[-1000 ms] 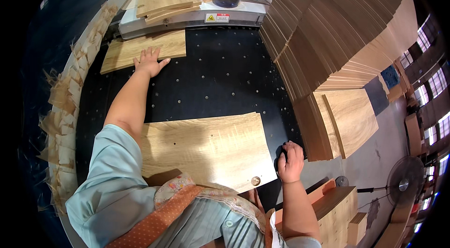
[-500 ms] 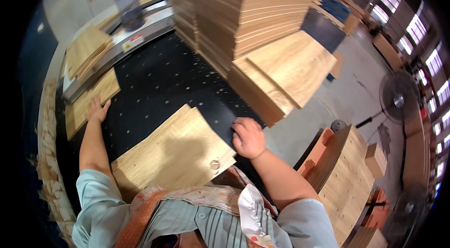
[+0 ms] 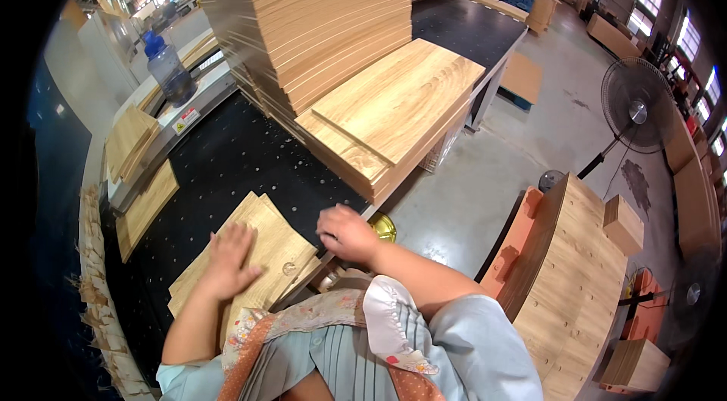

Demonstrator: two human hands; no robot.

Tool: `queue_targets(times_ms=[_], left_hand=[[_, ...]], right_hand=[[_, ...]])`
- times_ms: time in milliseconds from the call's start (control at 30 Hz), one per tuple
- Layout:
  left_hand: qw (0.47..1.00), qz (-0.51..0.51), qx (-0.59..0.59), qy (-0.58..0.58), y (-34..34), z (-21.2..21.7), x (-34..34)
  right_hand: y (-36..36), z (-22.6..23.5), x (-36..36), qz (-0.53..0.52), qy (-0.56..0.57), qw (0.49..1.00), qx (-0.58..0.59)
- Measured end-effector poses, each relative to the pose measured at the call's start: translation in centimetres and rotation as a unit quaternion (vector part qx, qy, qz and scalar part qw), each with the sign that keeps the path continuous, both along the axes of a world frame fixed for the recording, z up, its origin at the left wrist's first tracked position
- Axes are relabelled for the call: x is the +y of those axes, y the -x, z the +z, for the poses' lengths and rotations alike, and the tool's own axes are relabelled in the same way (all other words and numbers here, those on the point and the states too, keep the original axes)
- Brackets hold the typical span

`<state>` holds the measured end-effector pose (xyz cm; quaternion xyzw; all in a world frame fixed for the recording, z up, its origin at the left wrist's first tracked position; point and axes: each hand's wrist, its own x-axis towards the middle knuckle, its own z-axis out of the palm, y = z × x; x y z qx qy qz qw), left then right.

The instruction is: The person takes wood panels one at a time from a machine table and stacks them onto a wooden pallet.

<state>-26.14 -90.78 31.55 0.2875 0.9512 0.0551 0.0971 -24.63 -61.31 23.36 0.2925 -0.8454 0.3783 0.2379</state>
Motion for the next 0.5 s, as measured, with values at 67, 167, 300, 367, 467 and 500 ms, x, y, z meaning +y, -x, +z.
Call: queue_targets(times_ms=[67, 167, 300, 367, 467, 500], left_hand=[[1.0, 0.002, 0.014, -0.001, -2.1, -1.4, -0.1], [1.0, -0.006, 0.015, -0.019, -2.3, -2.3, 0.0], [1.0, 0.003, 0.006, -0.031, -2.4, -2.2, -0.5], [0.998, 0.014, 0.014, -0.059, -2.1, -1.9, 0.0], [0.993, 0.028, 0.019, -0.112, -1.9, -2.7, -0.1], [0.989, 0.034, 0.037, -0.14, -1.8, -2.9, -0.2]], right_hand=[[-2.9, -0.1, 2.0, 0.081, 0.112, 0.986, -0.093], [-4.7, -0.4, 7.3, -0.062, 0.43, 0.867, -0.245], [0.1, 4.7, 13.4, -0.105, 0.609, 0.723, -0.308], [1.8, 6.6, 13.9, -0.117, 0.618, 0.7, -0.337], [2.1, 7.0, 14.7, -0.144, 0.593, 0.728, -0.312], [1.7, 7.2, 14.7, -0.137, 0.613, 0.716, -0.304]])
